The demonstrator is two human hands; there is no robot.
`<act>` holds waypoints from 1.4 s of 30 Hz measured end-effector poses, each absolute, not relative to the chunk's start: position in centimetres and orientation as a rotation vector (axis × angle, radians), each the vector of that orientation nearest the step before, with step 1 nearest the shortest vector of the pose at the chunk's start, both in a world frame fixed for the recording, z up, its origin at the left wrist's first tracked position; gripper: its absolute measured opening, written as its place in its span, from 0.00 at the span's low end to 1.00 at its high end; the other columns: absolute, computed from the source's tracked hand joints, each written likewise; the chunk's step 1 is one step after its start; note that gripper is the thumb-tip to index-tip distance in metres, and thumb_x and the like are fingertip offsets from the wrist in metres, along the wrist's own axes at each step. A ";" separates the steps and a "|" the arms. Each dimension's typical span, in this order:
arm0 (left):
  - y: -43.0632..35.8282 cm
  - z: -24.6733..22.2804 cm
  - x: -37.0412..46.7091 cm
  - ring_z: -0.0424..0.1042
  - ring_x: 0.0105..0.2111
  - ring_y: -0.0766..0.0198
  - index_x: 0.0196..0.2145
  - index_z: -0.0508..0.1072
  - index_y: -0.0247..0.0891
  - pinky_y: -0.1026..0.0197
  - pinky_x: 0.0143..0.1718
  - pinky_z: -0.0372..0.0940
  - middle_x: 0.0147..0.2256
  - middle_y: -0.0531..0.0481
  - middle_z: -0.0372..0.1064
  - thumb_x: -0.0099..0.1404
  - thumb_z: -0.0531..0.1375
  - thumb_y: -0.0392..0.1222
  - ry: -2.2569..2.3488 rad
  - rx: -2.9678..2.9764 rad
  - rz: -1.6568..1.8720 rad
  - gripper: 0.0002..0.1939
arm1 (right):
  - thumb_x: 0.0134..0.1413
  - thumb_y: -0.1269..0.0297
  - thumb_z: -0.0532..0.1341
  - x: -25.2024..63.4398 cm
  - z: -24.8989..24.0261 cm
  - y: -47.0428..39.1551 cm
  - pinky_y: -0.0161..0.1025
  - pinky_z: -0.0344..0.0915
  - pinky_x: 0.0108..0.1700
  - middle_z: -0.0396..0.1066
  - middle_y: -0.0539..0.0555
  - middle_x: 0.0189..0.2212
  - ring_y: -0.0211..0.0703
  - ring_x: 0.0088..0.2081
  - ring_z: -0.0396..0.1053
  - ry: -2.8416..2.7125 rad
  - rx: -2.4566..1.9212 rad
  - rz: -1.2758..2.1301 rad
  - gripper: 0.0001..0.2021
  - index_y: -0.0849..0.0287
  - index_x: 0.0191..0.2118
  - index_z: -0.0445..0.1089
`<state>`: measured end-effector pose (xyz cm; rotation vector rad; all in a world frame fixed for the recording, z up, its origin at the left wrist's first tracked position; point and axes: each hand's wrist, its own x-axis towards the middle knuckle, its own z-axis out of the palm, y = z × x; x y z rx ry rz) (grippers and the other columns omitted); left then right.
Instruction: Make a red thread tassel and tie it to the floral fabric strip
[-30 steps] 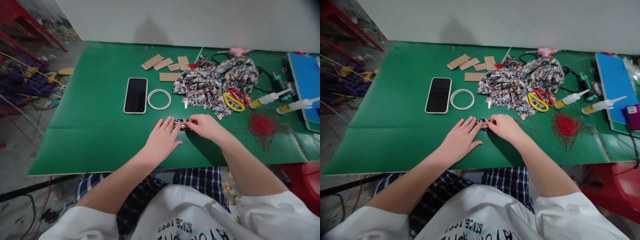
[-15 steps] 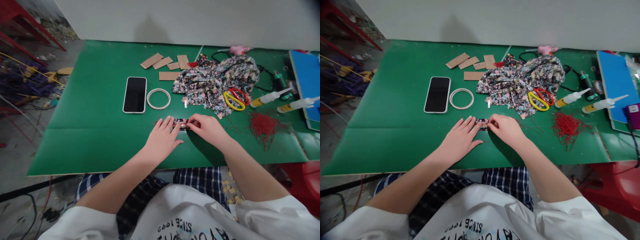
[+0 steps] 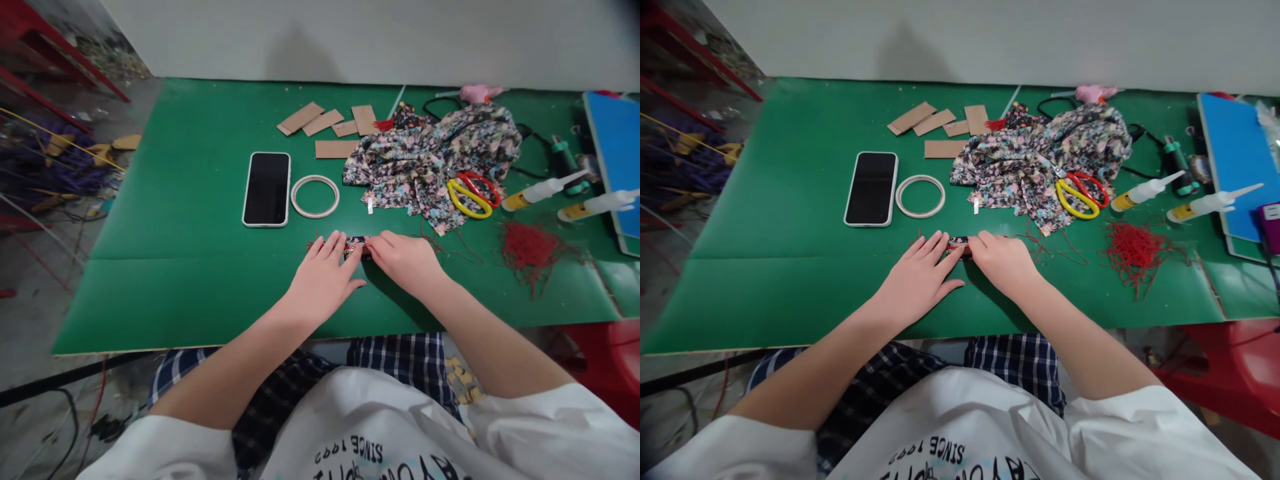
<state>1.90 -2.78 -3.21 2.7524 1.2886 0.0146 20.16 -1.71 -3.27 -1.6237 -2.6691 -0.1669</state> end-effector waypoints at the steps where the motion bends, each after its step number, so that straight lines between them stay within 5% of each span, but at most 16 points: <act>1: -2.8 -3.2 1.9 0.50 0.61 0.49 0.59 0.57 0.35 0.48 0.59 0.48 0.59 0.34 0.53 0.66 0.48 0.54 1.290 2.753 0.013 0.28 | 0.60 0.65 0.47 20.1 -3.3 -1.7 0.36 0.47 0.25 0.70 0.54 0.27 0.38 0.26 0.65 -2.682 -1.617 -0.202 0.15 0.61 0.36 0.70; 19: -3.3 -3.3 2.8 0.55 0.58 0.44 0.56 0.61 0.37 0.44 0.56 0.52 0.57 0.33 0.57 0.65 0.49 0.54 1.409 2.723 0.109 0.27 | 0.60 0.63 0.48 21.0 -3.6 -1.9 0.34 0.52 0.28 0.70 0.54 0.30 0.37 0.29 0.66 -2.566 -1.546 -0.091 0.15 0.62 0.37 0.70; 42: -3.2 -3.2 2.7 0.55 0.58 0.45 0.55 0.62 0.39 0.43 0.56 0.52 0.57 0.34 0.57 0.65 0.49 0.54 1.410 2.713 0.095 0.25 | 0.59 0.64 0.46 20.3 -2.1 -0.8 0.37 0.41 0.23 0.68 0.55 0.29 0.37 0.25 0.62 -2.597 -1.832 -0.113 0.14 0.62 0.34 0.66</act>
